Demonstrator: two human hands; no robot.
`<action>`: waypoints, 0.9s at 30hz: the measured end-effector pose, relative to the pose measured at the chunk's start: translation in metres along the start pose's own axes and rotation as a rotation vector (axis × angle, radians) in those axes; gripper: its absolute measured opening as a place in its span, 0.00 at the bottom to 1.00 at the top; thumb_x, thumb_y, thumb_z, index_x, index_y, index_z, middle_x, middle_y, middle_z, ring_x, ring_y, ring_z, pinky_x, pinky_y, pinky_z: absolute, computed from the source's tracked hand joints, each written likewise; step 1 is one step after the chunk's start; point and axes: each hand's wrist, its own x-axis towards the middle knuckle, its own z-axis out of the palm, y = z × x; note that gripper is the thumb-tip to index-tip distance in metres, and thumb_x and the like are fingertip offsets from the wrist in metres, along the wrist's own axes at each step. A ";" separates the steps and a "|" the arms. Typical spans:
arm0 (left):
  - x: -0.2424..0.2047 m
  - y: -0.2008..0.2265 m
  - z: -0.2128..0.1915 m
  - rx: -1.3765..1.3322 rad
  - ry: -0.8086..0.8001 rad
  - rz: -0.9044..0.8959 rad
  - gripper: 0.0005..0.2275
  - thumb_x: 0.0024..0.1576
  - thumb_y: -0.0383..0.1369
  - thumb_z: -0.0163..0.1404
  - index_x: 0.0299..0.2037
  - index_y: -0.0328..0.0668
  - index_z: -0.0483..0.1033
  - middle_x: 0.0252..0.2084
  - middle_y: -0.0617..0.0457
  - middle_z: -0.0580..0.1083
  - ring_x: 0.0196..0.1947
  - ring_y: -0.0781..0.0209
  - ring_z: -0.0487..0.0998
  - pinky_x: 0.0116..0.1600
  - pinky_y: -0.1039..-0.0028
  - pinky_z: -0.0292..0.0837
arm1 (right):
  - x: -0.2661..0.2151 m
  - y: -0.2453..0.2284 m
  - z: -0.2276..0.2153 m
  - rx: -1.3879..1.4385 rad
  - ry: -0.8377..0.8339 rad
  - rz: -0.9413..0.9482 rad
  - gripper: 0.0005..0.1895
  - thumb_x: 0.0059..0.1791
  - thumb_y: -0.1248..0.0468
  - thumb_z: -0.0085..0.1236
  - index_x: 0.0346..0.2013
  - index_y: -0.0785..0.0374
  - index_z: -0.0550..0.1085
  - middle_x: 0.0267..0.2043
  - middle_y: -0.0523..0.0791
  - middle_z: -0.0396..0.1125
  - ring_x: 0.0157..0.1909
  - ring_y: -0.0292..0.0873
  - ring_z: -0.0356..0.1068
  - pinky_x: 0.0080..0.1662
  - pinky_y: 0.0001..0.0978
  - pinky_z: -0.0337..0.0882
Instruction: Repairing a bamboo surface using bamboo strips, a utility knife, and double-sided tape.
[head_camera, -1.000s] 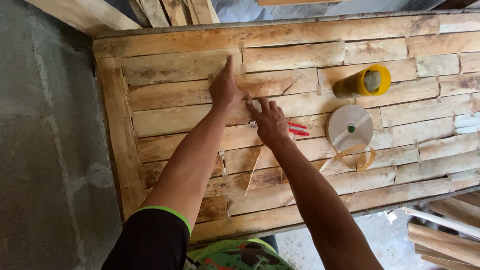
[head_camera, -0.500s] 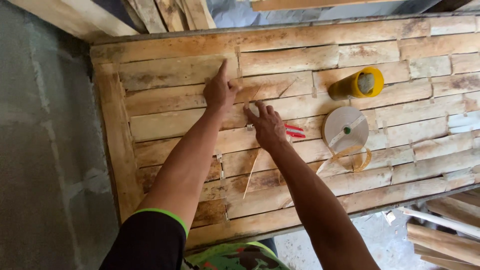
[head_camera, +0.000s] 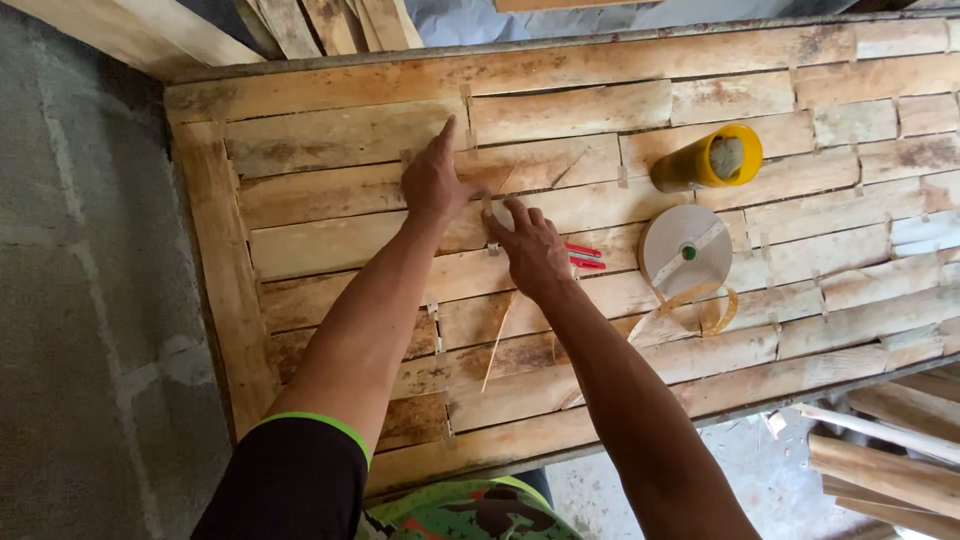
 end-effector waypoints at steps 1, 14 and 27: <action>0.001 0.007 -0.009 -0.001 0.000 0.000 0.53 0.36 0.45 0.75 0.72 0.47 0.54 0.55 0.44 0.75 0.51 0.44 0.78 0.49 0.57 0.74 | -0.003 0.002 0.001 0.000 -0.001 0.000 0.36 0.43 0.75 0.52 0.65 0.50 0.68 0.67 0.52 0.58 0.60 0.58 0.62 0.56 0.50 0.67; 0.003 0.024 -0.034 -0.156 -0.187 -0.216 0.46 0.44 0.42 0.71 0.73 0.48 0.57 0.35 0.53 0.78 0.34 0.57 0.79 0.41 0.62 0.75 | -0.001 -0.006 -0.002 0.105 0.001 0.117 0.33 0.45 0.78 0.51 0.65 0.57 0.68 0.66 0.49 0.60 0.61 0.57 0.63 0.57 0.49 0.68; -0.007 -0.015 -0.032 -0.779 -0.045 -0.290 0.25 0.60 0.32 0.54 0.67 0.37 0.62 0.40 0.51 0.77 0.37 0.62 0.81 0.39 0.70 0.81 | -0.029 0.041 0.002 0.822 0.401 0.033 0.16 0.51 0.74 0.52 0.54 0.69 0.70 0.59 0.57 0.68 0.57 0.52 0.72 0.50 0.37 0.76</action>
